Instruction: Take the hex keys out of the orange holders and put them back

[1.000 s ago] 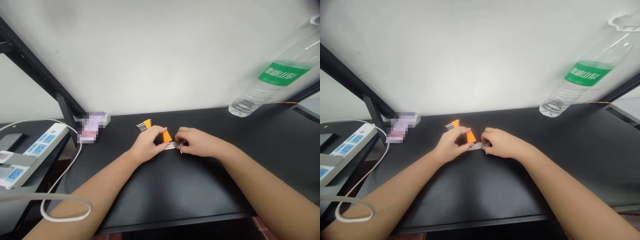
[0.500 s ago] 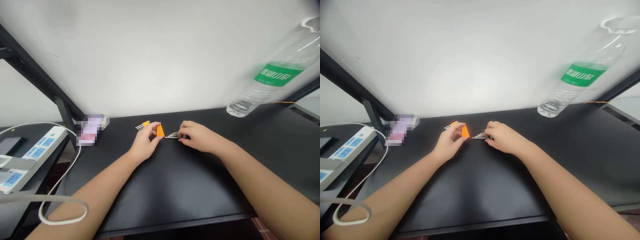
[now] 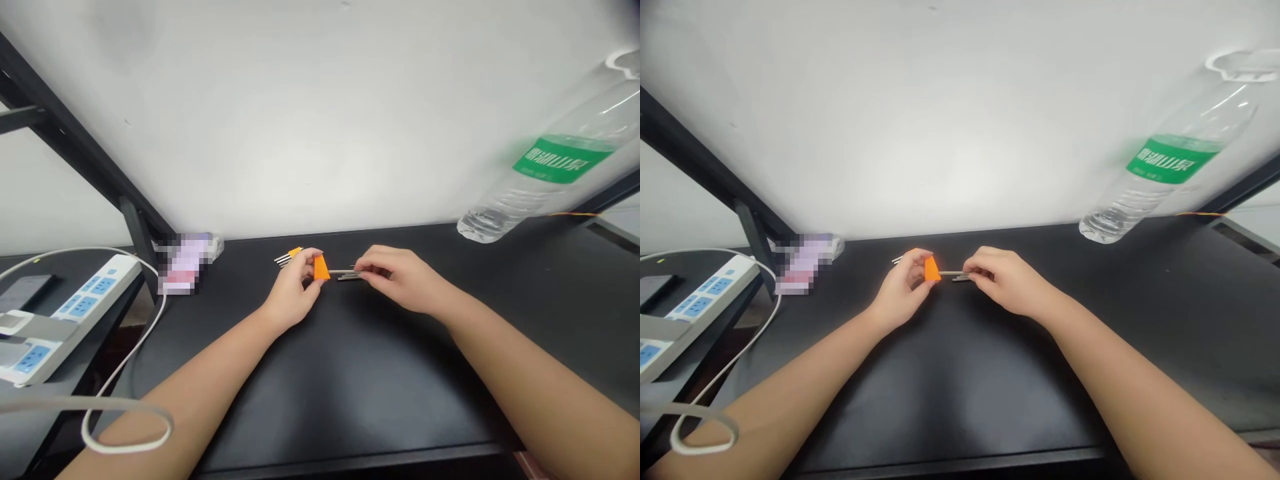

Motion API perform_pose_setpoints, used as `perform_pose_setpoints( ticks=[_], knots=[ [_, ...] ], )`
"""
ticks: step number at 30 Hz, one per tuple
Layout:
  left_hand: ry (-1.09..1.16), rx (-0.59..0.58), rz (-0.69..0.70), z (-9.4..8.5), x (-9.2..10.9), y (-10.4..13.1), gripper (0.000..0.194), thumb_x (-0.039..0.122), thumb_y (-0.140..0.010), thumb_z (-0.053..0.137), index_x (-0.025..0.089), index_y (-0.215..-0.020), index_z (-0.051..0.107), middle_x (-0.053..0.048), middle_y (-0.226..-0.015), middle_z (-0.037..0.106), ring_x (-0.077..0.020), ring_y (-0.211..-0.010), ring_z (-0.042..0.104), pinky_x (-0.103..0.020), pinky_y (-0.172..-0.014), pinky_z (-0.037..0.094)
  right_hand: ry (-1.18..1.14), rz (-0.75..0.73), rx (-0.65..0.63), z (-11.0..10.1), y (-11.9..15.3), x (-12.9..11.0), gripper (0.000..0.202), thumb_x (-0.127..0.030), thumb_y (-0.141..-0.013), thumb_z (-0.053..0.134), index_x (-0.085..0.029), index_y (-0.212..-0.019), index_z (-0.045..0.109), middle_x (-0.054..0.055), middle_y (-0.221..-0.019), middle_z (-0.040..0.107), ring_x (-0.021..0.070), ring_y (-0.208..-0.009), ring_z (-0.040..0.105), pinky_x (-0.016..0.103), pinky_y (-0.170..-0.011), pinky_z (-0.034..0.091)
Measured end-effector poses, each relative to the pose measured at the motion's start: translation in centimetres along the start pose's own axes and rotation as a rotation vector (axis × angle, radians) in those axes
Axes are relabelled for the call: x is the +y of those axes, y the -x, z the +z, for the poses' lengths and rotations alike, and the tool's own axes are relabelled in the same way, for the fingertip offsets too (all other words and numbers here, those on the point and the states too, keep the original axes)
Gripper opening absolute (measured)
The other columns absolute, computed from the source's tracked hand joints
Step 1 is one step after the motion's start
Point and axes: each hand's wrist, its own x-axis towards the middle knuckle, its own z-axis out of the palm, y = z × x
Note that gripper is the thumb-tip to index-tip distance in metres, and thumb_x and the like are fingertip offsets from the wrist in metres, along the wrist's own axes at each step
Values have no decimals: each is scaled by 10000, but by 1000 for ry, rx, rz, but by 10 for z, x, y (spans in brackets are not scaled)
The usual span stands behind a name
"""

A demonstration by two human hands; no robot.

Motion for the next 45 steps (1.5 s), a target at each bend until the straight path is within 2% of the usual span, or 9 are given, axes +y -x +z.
perform_pose_setpoints(
  ticks=[7,11,15,20,25,29,34,40,45],
  knots=[
    [42,3,-39,-1,6,2,444,165,-916,610,227,-1332,467,-61,-1035,669,-180,-954,693,-326,-880,558,-54,-33,-4,-1,1,2,193,-228,-958,563,-243,-1028,741,53,-974,678,173,-808,618,311,-712,480],
    [64,-9,-57,-1,9,3,430,187,-918,623,223,-1324,487,-66,-1039,664,-179,-947,694,-312,-852,561,-110,53,-30,-1,1,3,181,-275,-943,592,-252,-1002,761,46,-949,685,172,-769,620,318,-678,480],
    [98,-32,-67,0,11,3,431,206,-912,650,212,-1316,500,-77,-1081,662,-179,-940,715,-320,-871,576,-239,199,-56,-1,0,5,179,-349,-924,621,-250,-968,763,35,-909,690,170,-727,625,320,-657,492],
    [91,-60,-63,0,13,3,426,215,-900,680,201,-1296,524,-90,-1153,658,-180,-957,734,-302,-882,589,-412,300,-114,5,0,4,192,-370,-903,652,-224,-983,747,32,-859,685,171,-711,628,313,-636,498],
    [9,-88,-29,1,12,6,479,236,-884,715,213,-1332,546,-73,-1158,698,-177,-968,742,-313,-934,599,-549,278,-94,22,1,-10,168,-316,-908,653,-213,-1032,701,12,-845,673,150,-698,605,301,-660,507],
    [-51,-149,52,2,10,8,518,257,-911,686,223,-1398,512,-53,-1177,725,-173,-1030,733,-317,-979,590,-451,171,-54,31,1,-21,67,-235,-919,624,-219,-958,675,0,-845,665,143,-728,593,286,-674,479],
    [-294,-173,64,0,10,8,565,251,-898,670,240,-1438,505,-43,-1199,724,-182,-1001,729,-330,-952,586,-230,5,-28,34,0,-26,118,-143,-907,616,-233,-958,674,-2,-879,672,144,-777,595,292,-749,471],
    [-320,-162,-2,-1,15,8,503,160,-860,622,253,-1348,545,-14,-1162,732,-166,-975,725,-301,-923,580,-232,-31,-13,36,0,-31,120,-161,-925,607,-235,-1004,660,28,-988,665,155,-843,620,285,-757,503],
    [-328,-103,-78,-1,14,9,471,227,-854,680,254,-1302,537,-13,-1082,735,-173,-935,722,-316,-885,581,59,-42,-12,20,2,-15,99,-202,-933,594,-206,-996,671,60,-975,639,181,-833,606,318,-742,499]
  ],
)
